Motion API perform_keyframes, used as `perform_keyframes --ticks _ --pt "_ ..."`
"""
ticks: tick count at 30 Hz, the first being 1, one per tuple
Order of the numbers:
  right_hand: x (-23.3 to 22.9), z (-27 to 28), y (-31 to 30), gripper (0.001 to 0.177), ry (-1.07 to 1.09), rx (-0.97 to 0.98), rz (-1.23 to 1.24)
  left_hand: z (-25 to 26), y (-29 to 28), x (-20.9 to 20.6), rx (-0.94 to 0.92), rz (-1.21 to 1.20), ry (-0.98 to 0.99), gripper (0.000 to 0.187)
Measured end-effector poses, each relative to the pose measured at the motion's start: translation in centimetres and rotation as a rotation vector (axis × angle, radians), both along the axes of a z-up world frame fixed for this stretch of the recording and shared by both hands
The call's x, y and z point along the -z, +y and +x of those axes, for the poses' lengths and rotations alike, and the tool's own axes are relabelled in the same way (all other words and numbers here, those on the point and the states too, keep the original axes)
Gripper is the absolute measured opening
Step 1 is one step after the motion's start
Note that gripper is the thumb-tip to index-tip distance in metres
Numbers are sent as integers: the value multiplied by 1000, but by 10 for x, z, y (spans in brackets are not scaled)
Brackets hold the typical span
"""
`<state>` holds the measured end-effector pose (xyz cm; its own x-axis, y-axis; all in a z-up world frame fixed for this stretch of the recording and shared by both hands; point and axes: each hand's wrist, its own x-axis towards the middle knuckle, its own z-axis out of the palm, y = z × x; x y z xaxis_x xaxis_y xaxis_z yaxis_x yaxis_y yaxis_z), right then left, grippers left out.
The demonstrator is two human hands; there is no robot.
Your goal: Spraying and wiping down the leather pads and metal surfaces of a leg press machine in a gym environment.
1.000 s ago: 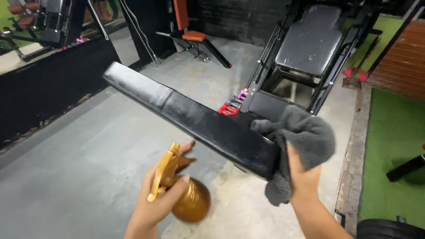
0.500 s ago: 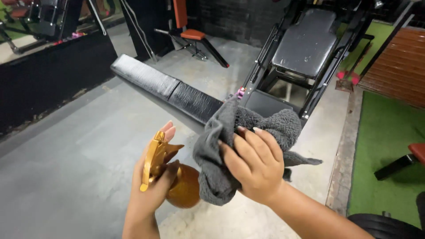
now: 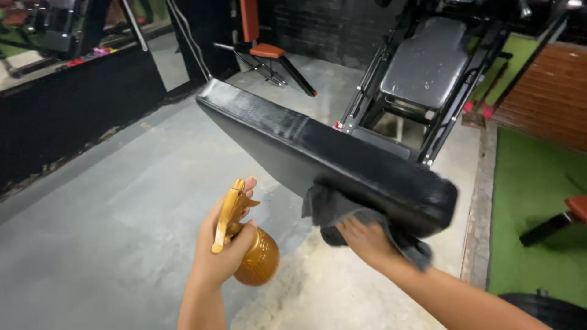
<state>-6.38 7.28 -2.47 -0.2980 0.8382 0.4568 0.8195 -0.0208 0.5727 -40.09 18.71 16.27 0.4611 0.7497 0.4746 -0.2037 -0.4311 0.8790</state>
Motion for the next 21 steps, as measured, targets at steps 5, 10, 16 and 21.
perform_keyframes --ticks 5,10,16,21 --pt "-42 -65 100 51 202 -22 121 -27 46 -10 56 0 17 61" --pt "-131 -136 179 36 239 22 100 -42 80 -1 101 19 -30 61" --pt "-124 -140 234 40 -80 75 180 -58 106 4 113 2 -143 60" --pt "25 -42 193 29 700 418 -217 -69 117 17 99 -17 -68 61"
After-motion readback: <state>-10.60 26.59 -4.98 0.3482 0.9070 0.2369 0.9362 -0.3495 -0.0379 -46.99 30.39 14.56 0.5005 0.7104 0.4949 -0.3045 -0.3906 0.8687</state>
